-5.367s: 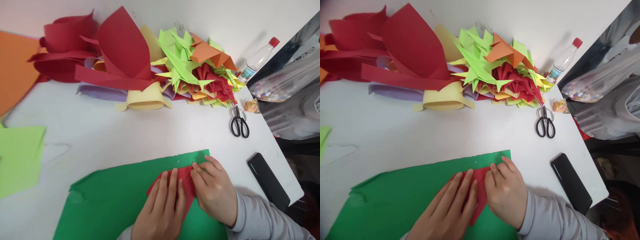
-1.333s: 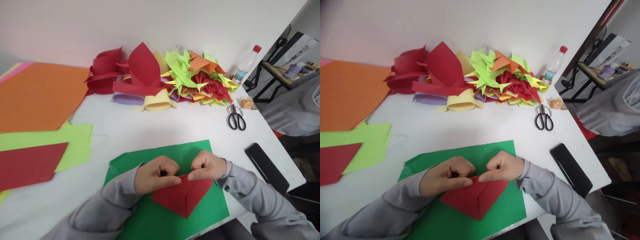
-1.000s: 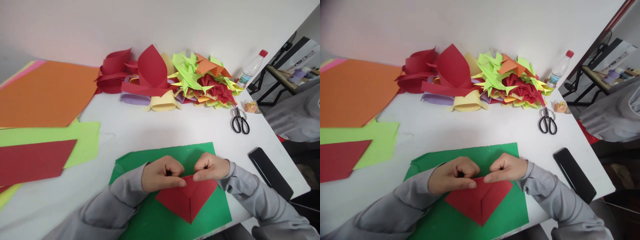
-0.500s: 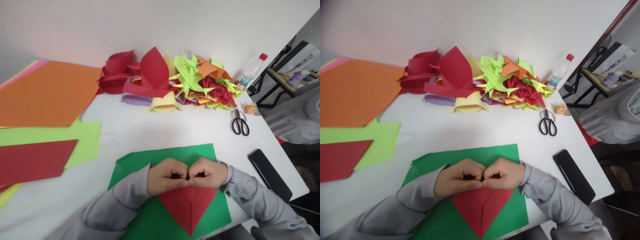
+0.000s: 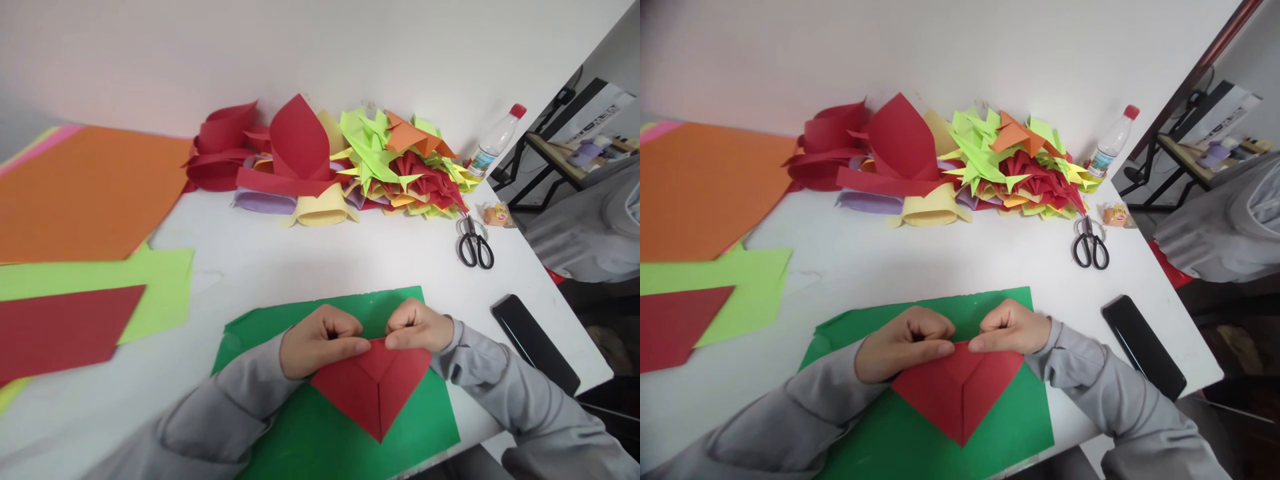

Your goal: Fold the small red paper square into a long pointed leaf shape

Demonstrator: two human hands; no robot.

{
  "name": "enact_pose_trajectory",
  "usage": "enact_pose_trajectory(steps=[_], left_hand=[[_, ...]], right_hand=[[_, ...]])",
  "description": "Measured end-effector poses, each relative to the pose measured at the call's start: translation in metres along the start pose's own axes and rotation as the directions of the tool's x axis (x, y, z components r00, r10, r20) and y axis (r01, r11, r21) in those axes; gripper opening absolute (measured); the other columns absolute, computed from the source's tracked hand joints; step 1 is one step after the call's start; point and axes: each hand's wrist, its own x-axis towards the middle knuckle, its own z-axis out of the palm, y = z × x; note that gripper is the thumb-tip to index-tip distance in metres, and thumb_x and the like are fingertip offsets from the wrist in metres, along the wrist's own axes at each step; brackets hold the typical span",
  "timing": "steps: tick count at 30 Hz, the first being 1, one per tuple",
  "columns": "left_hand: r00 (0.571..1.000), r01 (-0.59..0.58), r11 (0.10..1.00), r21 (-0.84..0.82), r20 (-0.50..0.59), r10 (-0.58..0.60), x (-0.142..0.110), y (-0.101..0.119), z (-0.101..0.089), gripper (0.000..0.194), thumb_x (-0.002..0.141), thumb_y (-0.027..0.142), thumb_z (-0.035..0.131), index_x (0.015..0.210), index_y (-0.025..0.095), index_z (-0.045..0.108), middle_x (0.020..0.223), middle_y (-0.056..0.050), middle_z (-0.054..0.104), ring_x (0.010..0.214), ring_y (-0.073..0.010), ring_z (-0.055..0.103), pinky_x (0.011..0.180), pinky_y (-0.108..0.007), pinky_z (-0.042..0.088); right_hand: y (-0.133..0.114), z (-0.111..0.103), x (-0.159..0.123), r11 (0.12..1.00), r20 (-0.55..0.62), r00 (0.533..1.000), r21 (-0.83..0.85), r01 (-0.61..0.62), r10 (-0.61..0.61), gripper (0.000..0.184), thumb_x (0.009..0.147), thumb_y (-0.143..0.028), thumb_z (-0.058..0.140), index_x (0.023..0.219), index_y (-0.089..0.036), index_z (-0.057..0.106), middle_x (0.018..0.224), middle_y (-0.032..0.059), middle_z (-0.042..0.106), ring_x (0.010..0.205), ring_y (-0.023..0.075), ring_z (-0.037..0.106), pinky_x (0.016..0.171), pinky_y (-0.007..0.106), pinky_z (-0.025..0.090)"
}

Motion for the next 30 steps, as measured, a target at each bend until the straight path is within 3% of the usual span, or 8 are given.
enact_pose_trajectory(steps=[7, 17, 23, 30], left_hand=[[0.999, 0.036, 0.999, -0.019, -0.002, -0.036, 0.0001, 0.0002, 0.001, 0.06, 0.081, 0.051, 0.057, 0.046, 0.019, 0.02, 0.047, 0.008, 0.02, 0.043, -0.0049, 0.019, 0.043, -0.026, 0.015], [1.0, -0.013, 1.0, 0.025, -0.009, 0.013, -0.0022, 0.0016, -0.0027, 0.054, 0.08, 0.044, 0.061, 0.046, 0.017, 0.029, 0.049, 0.007, 0.029, 0.046, -0.0063, 0.027, 0.046, -0.025, 0.021], [0.999, -0.012, 1.0, -0.005, -0.032, 0.012, -0.003, 0.0009, -0.0015, 0.059, 0.081, 0.049, 0.058, 0.046, 0.018, 0.022, 0.047, 0.007, 0.024, 0.045, -0.0059, 0.023, 0.044, -0.025, 0.019], [0.999, -0.014, 0.999, 0.043, 0.043, 0.012, -0.0028, -0.001, -0.0016, 0.06, 0.081, 0.05, 0.057, 0.045, 0.019, 0.021, 0.047, 0.007, 0.022, 0.044, -0.0057, 0.021, 0.043, -0.026, 0.017]], right_hand=[[0.0032, -0.0013, 0.0017, 1.0, 0.016, 1.0, -0.002, 0.021, -0.021, 0.065, 0.071, -0.05, 0.07, 0.043, -0.019, 0.021, 0.043, -0.0112, 0.018, 0.043, 0.0027, 0.013, 0.043, 0.025, 0.008], [0.0041, -0.0022, 0.0008, 0.999, -0.035, 0.999, 0.036, 0.009, -0.008, 0.061, 0.074, -0.056, 0.065, 0.044, -0.019, 0.027, 0.044, -0.011, 0.022, 0.042, 0.0027, 0.016, 0.041, 0.024, 0.011], [0.0017, -0.0024, -0.0021, 1.0, -0.012, 1.0, 0.015, -0.012, 0.012, 0.058, 0.076, -0.051, 0.065, 0.045, -0.018, 0.029, 0.044, -0.01, 0.026, 0.043, 0.0034, 0.019, 0.042, 0.023, 0.012], [0.0052, -0.0063, -0.0017, 0.996, -0.005, 0.999, 0.085, 0.035, -0.035, 0.06, 0.077, -0.046, 0.066, 0.044, -0.019, 0.025, 0.044, -0.0102, 0.022, 0.042, 0.0033, 0.017, 0.043, 0.025, 0.011]])
